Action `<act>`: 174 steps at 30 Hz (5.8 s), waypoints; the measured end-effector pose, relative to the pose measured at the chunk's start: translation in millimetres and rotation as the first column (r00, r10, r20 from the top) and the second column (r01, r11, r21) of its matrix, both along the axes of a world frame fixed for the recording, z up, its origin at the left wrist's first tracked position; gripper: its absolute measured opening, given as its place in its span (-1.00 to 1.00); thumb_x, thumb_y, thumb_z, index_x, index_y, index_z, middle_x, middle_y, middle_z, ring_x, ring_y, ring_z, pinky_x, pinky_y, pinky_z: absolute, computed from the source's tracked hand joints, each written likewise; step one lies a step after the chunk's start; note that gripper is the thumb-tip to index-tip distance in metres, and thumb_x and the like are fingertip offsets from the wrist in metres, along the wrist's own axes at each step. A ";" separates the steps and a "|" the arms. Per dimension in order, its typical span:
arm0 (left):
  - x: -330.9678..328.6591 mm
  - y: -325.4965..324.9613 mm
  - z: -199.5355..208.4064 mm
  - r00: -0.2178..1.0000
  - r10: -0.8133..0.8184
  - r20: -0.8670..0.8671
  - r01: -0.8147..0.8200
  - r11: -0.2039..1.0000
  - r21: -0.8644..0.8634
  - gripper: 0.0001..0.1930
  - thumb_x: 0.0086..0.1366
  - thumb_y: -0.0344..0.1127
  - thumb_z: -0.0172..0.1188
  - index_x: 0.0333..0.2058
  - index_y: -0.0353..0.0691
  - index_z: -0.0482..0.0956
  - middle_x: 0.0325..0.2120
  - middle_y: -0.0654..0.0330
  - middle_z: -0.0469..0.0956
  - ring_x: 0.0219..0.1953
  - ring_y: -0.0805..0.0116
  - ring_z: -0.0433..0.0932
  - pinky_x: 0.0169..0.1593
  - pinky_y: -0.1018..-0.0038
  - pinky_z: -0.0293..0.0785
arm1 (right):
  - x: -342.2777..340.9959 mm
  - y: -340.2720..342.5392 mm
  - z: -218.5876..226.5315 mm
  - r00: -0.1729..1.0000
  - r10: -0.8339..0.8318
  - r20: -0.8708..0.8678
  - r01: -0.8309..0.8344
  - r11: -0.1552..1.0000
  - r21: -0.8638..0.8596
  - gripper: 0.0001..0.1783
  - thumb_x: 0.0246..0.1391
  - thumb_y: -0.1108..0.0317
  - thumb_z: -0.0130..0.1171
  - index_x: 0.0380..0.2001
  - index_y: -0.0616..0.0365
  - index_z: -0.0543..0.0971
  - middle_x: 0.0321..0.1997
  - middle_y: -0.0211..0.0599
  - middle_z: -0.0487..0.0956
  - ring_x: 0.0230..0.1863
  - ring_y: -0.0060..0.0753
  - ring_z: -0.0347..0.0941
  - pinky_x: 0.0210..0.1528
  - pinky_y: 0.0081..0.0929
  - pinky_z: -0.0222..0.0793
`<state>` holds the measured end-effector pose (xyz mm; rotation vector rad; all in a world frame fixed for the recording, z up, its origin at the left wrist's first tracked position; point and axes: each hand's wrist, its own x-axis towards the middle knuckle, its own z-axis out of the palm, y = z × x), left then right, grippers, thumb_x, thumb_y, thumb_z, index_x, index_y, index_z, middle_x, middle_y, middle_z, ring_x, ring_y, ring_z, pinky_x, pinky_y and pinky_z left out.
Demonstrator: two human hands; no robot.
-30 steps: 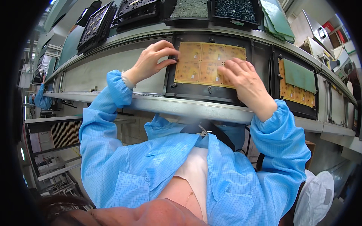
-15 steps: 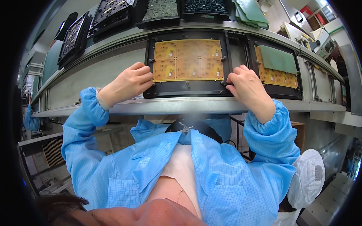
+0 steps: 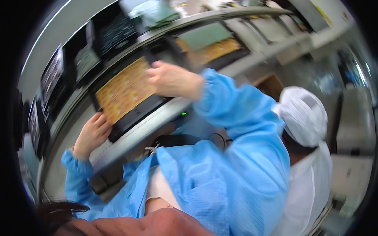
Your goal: Assembling electronic components and protective covers onto printed circuit boards at an industrial workstation.
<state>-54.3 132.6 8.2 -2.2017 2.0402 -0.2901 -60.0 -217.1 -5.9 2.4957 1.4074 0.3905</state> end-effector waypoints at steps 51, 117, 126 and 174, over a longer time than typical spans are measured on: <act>11.8 23.4 13.4 0.613 0.624 -0.485 -0.783 0.563 -0.264 -0.80 0.32 -0.16 0.19 -0.37 -0.15 0.58 -0.44 0.13 0.57 -0.38 0.00 0.59 -0.34 0.20 0.52 | -32.2 54.8 14.6 0.740 -0.391 -0.547 0.647 0.634 0.423 -0.53 0.21 0.57 -0.02 0.19 0.12 0.35 -0.40 0.16 0.58 -0.36 0.21 0.55 -0.32 0.01 0.45; 240.7 -6.5 7.4 0.419 0.776 -0.471 -0.883 0.469 -0.015 -0.88 0.04 -0.43 0.27 -0.40 -0.28 0.69 -0.37 -0.04 0.68 -0.21 0.00 0.66 -0.08 0.24 0.57 | 75.9 26.9 8.4 0.797 -0.284 -0.533 0.571 0.645 0.509 -0.44 0.00 0.74 -0.09 0.12 0.20 0.42 -0.21 0.21 0.57 -0.13 0.26 0.52 -0.08 -0.06 0.45; 233.3 -5.1 12.9 0.282 0.753 -0.594 -0.898 0.426 0.114 -0.82 0.05 -0.45 0.30 -0.31 -0.23 0.71 -0.35 0.02 0.69 -0.24 0.10 0.67 -0.10 0.35 0.57 | 90.6 38.3 6.7 0.825 -0.091 -0.557 0.397 0.796 0.457 -0.57 0.07 0.66 -0.03 0.04 0.19 0.47 -0.37 0.09 0.61 -0.26 0.14 0.59 -0.19 -0.12 0.50; 89.9 -89.7 16.5 0.120 0.378 -0.918 -0.854 0.510 0.098 -0.86 0.22 -0.36 0.35 -0.30 -0.31 0.71 -0.43 0.20 0.70 -0.40 0.55 0.64 -0.27 0.55 0.58 | 243.0 50.6 -4.4 0.985 -0.159 -0.064 0.167 0.801 0.575 -0.87 -0.05 0.47 0.14 -0.43 0.15 0.66 -0.38 -0.06 0.63 -0.19 0.04 0.55 -0.06 -0.12 0.47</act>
